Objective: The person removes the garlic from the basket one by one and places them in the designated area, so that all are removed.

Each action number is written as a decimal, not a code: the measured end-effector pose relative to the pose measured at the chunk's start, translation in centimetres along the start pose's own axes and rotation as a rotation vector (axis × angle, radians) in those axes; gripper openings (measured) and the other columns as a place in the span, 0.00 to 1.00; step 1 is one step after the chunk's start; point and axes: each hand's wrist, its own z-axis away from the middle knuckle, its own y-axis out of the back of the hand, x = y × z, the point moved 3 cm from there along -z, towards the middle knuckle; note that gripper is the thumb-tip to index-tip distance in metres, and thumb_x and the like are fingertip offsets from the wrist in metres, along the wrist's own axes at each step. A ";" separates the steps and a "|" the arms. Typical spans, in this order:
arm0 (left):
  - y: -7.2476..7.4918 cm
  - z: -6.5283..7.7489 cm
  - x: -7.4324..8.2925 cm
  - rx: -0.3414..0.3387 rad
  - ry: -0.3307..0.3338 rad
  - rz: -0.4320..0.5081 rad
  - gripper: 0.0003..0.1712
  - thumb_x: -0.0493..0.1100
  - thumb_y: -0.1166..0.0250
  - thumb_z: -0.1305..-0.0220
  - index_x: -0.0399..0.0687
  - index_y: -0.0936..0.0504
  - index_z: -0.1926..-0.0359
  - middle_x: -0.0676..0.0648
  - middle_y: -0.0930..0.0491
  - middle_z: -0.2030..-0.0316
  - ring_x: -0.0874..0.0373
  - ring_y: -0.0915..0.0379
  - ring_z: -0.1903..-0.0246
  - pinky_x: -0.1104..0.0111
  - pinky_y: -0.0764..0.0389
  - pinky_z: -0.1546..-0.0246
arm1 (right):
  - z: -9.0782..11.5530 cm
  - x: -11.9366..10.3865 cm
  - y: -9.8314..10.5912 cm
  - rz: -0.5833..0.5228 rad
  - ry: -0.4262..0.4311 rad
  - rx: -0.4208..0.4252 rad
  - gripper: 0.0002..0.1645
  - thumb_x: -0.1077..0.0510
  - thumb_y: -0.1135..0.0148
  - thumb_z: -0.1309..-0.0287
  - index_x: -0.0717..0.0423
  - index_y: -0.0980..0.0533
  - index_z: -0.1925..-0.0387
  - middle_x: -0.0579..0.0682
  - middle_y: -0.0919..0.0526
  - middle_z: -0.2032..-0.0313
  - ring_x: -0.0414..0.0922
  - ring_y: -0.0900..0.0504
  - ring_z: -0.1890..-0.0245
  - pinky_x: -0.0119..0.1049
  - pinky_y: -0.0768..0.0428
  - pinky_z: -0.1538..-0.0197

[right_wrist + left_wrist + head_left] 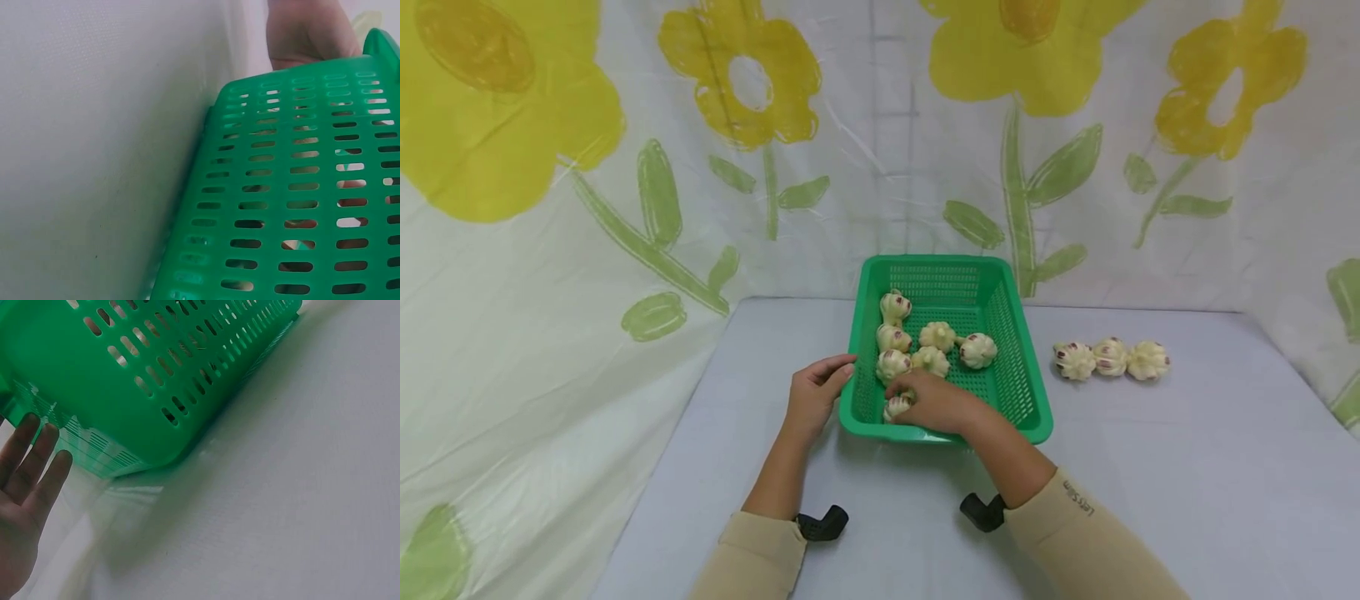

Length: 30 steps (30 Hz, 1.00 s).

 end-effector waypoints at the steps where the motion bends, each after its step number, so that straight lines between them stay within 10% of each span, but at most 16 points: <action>1: 0.0 -0.1 0.0 -0.001 0.002 0.000 0.17 0.43 0.34 0.33 0.37 0.16 0.49 0.44 0.16 0.53 0.62 0.19 0.56 0.69 0.17 0.57 | 0.0 0.0 0.0 -0.002 -0.003 0.008 0.19 0.55 0.33 0.40 0.56 0.21 0.48 0.52 0.21 0.46 0.49 0.24 0.44 0.48 0.25 0.42; 15: -0.4 0.6 1.5 -0.018 -0.005 -0.007 0.18 0.42 0.35 0.33 0.34 0.17 0.49 0.42 0.16 0.53 0.65 0.20 0.57 0.70 0.17 0.57 | 0.4 0.0 0.2 -0.016 -0.038 0.090 0.18 0.59 0.29 0.45 0.50 0.23 0.53 0.46 0.20 0.51 0.44 0.22 0.53 0.44 0.22 0.49; 30: -0.5 1.3 3.2 -0.028 -0.031 -0.010 0.16 0.40 0.36 0.33 0.31 0.17 0.50 0.42 0.15 0.55 0.66 0.20 0.60 0.70 0.17 0.60 | 0.6 -0.5 0.4 0.070 0.050 0.099 0.31 0.57 0.34 0.41 0.59 0.27 0.36 0.56 0.31 0.33 0.55 0.32 0.33 0.54 0.29 0.36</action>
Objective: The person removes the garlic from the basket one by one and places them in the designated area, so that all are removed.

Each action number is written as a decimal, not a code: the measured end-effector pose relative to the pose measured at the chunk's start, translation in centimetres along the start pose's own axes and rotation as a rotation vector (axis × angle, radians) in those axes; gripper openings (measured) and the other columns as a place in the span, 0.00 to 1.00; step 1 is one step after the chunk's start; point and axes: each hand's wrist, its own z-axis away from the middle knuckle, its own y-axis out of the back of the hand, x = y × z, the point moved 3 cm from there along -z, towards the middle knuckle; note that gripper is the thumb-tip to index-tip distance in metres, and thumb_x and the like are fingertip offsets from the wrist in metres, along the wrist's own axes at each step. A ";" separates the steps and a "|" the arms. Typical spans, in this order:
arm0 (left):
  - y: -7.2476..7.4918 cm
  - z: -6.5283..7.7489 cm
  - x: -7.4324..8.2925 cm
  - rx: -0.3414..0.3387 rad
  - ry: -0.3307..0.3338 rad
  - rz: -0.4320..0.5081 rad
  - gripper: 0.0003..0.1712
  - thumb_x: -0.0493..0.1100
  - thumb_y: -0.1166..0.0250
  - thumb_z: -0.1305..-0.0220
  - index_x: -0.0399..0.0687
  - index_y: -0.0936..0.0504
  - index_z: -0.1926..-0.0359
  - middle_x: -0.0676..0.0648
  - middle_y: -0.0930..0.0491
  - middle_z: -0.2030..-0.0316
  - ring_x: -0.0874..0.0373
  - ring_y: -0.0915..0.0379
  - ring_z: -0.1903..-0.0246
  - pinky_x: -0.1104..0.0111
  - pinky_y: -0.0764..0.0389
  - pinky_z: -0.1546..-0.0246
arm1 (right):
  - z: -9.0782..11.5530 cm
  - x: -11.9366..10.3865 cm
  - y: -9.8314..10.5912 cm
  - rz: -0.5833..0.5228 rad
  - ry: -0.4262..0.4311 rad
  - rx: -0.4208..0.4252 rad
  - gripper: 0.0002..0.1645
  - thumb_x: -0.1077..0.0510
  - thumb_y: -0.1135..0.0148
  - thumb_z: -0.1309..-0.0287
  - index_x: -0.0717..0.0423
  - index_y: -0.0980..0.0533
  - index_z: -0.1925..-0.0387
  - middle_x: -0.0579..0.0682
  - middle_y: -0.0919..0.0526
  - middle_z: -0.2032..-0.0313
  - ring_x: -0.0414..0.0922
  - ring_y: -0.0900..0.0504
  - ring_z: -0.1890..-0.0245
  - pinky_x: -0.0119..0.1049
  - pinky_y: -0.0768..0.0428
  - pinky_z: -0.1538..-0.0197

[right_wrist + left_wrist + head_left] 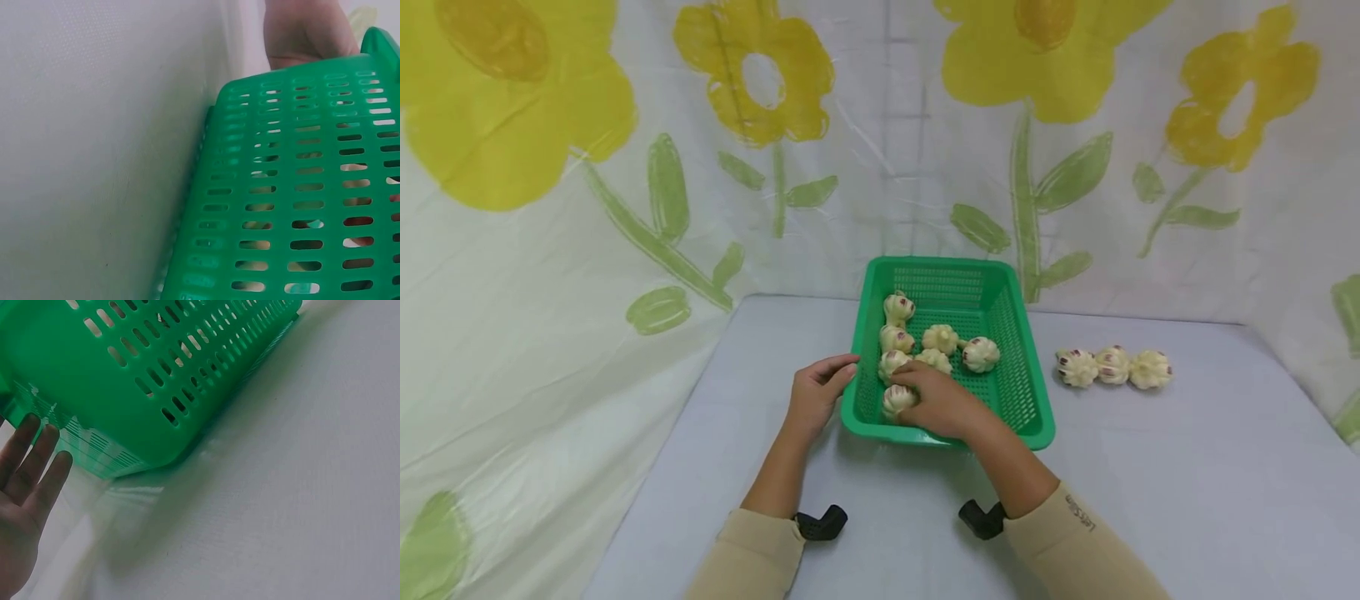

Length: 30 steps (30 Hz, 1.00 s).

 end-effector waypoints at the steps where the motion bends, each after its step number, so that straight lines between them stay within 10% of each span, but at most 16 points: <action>1: 0.0 0.0 0.0 0.000 -0.001 0.000 0.16 0.40 0.36 0.33 0.31 0.17 0.50 0.42 0.15 0.55 0.66 0.20 0.60 0.71 0.17 0.60 | 0.0 -0.1 0.0 0.003 0.006 0.006 0.31 0.57 0.35 0.41 0.59 0.27 0.37 0.56 0.31 0.33 0.55 0.32 0.33 0.53 0.29 0.36; 30: 0.2 0.0 -0.3 -0.008 0.002 -0.017 0.16 0.40 0.36 0.33 0.33 0.17 0.50 0.36 0.17 0.52 0.65 0.20 0.58 0.69 0.17 0.58 | 1.0 -0.6 0.7 0.078 0.110 0.336 0.40 0.43 0.29 0.46 0.51 0.28 0.34 0.49 0.26 0.36 0.50 0.27 0.36 0.51 0.25 0.39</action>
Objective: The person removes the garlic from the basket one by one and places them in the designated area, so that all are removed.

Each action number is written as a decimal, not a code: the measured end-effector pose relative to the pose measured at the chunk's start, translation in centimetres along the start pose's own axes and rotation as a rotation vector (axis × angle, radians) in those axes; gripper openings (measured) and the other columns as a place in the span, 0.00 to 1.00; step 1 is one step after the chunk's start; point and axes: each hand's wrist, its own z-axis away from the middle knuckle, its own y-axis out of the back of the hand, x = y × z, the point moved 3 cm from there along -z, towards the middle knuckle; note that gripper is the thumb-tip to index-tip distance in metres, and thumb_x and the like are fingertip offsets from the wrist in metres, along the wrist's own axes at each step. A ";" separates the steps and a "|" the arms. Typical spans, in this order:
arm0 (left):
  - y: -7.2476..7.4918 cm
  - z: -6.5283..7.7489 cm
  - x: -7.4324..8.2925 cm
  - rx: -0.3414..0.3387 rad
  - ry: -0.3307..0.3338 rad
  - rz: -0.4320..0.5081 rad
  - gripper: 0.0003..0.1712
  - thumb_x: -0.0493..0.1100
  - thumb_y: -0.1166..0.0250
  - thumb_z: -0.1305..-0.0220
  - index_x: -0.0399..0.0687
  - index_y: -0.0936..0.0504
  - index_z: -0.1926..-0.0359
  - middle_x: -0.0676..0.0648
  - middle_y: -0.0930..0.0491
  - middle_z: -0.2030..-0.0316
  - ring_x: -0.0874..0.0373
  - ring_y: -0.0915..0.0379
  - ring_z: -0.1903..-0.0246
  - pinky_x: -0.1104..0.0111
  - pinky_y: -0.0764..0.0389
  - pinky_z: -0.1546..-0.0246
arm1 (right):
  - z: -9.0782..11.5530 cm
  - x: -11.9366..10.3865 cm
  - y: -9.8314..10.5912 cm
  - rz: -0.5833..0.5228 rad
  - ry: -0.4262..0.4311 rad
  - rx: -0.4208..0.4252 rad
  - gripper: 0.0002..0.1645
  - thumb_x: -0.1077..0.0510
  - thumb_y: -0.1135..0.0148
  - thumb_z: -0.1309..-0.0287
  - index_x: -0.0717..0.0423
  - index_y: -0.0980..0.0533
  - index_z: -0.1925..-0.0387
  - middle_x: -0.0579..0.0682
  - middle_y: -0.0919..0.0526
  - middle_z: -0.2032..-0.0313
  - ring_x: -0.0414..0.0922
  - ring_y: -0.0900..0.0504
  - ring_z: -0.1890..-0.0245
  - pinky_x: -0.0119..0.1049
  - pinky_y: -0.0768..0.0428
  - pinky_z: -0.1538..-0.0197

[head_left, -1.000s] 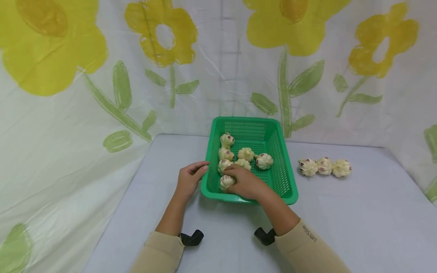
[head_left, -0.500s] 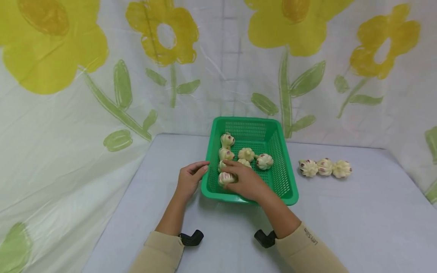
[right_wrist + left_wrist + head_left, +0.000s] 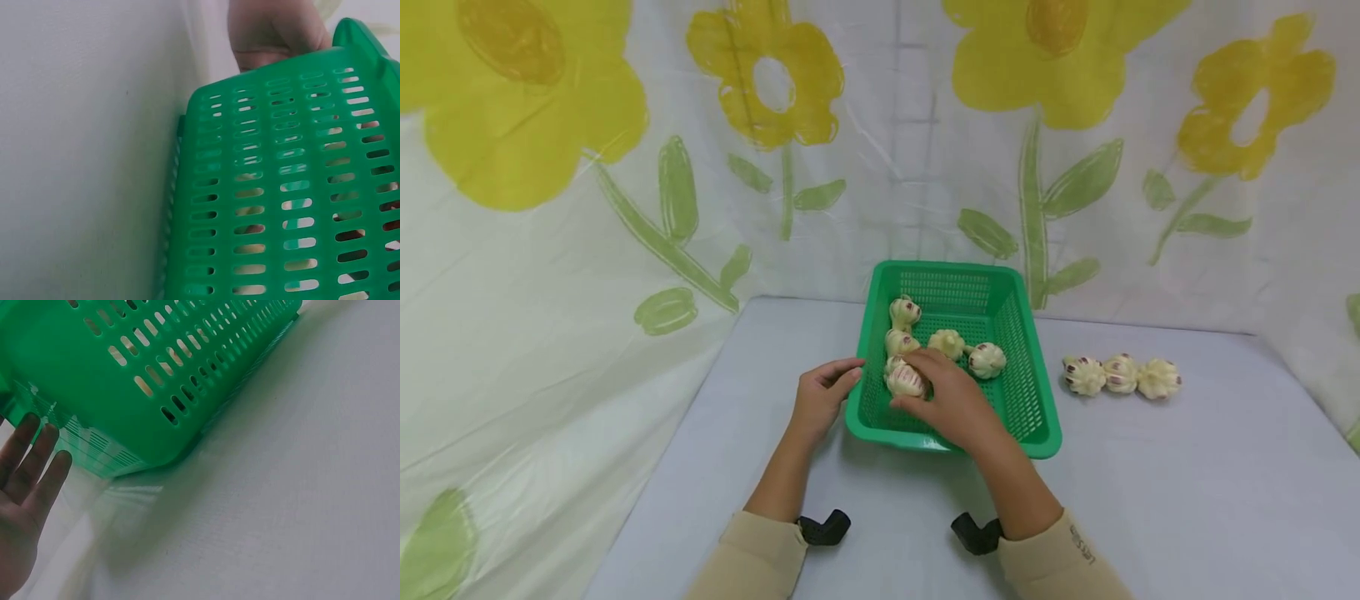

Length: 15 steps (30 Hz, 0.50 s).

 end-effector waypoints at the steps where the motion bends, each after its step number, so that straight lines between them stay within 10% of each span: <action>1: 0.0 0.0 0.0 0.000 -0.002 0.000 0.16 0.40 0.36 0.33 0.33 0.17 0.50 0.36 0.17 0.52 0.65 0.20 0.58 0.69 0.17 0.58 | 0.0 0.0 0.0 0.010 -0.002 0.002 0.41 0.42 0.29 0.45 0.51 0.29 0.33 0.49 0.27 0.36 0.50 0.26 0.37 0.51 0.24 0.40; 15: 0.0 0.2 0.3 -0.001 0.002 -0.015 0.15 0.40 0.37 0.32 0.34 0.17 0.49 0.36 0.17 0.51 0.65 0.20 0.57 0.69 0.17 0.58 | 0.2 -0.2 0.3 0.045 0.026 0.064 0.40 0.41 0.33 0.42 0.49 0.31 0.32 0.49 0.29 0.32 0.51 0.33 0.31 0.53 0.30 0.35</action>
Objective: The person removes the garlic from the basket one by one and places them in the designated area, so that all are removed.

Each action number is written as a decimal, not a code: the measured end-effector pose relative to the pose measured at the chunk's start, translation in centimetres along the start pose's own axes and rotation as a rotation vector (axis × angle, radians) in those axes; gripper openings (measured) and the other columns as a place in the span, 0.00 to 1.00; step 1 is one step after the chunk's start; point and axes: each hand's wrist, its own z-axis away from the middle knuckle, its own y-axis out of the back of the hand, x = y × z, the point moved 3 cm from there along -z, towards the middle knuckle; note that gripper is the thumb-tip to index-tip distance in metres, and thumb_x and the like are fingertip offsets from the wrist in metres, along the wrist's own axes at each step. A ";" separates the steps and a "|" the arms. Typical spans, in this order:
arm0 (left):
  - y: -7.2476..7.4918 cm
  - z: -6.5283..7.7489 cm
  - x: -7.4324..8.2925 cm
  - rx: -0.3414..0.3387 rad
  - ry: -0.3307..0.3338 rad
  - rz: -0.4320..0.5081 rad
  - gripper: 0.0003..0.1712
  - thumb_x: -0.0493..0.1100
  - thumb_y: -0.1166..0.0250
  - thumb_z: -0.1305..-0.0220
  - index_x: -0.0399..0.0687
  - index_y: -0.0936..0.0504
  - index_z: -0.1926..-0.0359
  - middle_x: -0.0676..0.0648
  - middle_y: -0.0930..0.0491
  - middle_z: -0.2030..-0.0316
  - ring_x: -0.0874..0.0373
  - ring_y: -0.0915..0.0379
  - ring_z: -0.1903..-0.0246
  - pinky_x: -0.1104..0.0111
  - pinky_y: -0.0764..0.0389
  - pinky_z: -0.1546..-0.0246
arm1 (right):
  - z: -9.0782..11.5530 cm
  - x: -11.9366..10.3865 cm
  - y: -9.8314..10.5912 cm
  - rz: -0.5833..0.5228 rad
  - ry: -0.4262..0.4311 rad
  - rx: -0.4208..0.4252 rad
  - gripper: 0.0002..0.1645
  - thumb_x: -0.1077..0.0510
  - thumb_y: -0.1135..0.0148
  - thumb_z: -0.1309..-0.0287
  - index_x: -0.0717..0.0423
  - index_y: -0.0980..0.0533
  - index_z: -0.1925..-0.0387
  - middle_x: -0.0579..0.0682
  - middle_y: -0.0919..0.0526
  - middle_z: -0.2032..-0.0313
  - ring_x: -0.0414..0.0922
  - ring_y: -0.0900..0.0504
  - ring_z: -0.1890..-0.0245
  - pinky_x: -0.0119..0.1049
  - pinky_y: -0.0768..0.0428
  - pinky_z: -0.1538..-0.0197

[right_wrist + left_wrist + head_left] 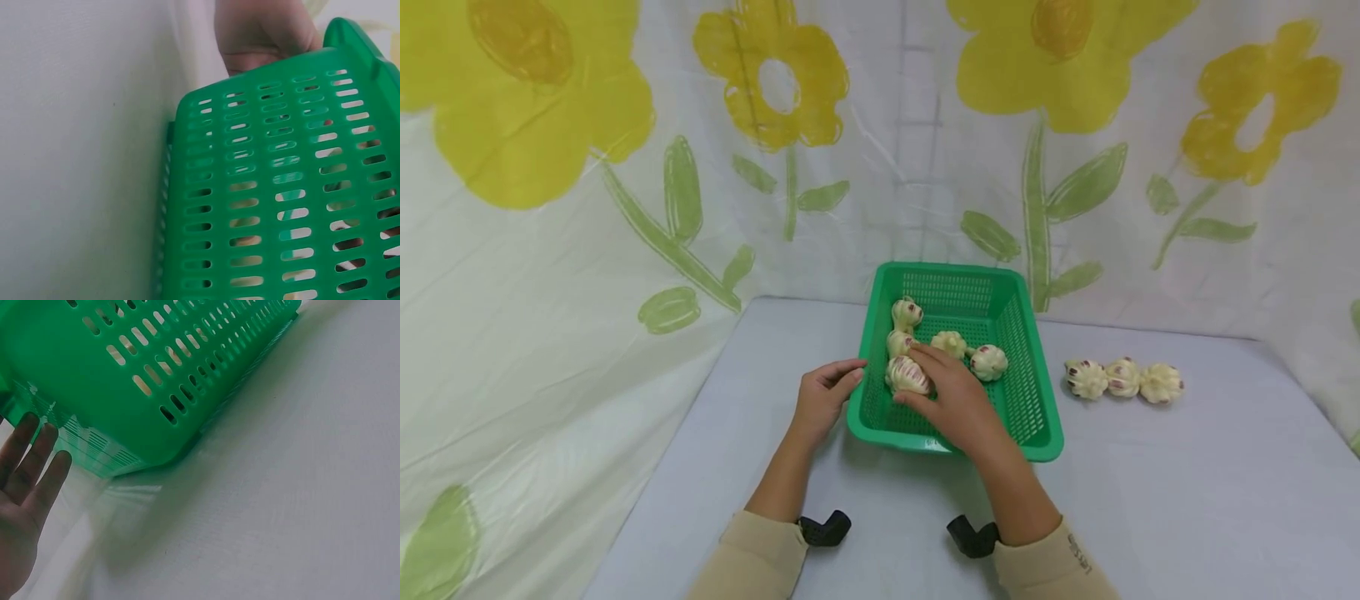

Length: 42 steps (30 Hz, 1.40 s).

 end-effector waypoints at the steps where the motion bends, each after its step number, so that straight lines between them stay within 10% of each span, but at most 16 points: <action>1: 0.0 -0.1 0.0 0.000 -0.002 0.001 0.15 0.39 0.37 0.32 0.34 0.17 0.50 0.36 0.17 0.51 0.65 0.20 0.57 0.69 0.17 0.58 | 0.0 0.0 0.0 0.007 0.008 0.006 0.40 0.41 0.33 0.43 0.49 0.31 0.32 0.49 0.29 0.32 0.51 0.33 0.31 0.54 0.31 0.34; 15: 0.0 -0.4 0.1 -0.003 -0.014 0.014 0.16 0.39 0.36 0.33 0.32 0.17 0.50 0.36 0.17 0.51 0.66 0.20 0.57 0.69 0.17 0.57 | -0.1 -0.2 0.3 0.069 0.084 0.072 0.41 0.40 0.31 0.45 0.52 0.28 0.34 0.50 0.29 0.32 0.52 0.47 0.24 0.59 0.42 0.29; 32: -0.2 -0.1 -0.2 0.000 -0.001 0.012 0.16 0.39 0.36 0.33 0.33 0.17 0.49 0.35 0.17 0.51 0.65 0.20 0.57 0.69 0.17 0.57 | 0.7 -0.2 0.6 -0.027 0.104 0.120 0.40 0.42 0.31 0.43 0.51 0.30 0.32 0.49 0.26 0.34 0.50 0.36 0.29 0.53 0.32 0.33; 42: -0.1 0.0 -0.1 0.012 0.002 -0.012 0.15 0.40 0.36 0.33 0.34 0.17 0.50 0.36 0.17 0.51 0.65 0.20 0.57 0.69 0.17 0.58 | 1.3 1.7 5.1 -0.034 0.102 0.314 0.40 0.53 0.25 0.50 0.55 0.27 0.35 0.57 0.25 0.36 0.53 0.31 0.32 0.57 0.27 0.39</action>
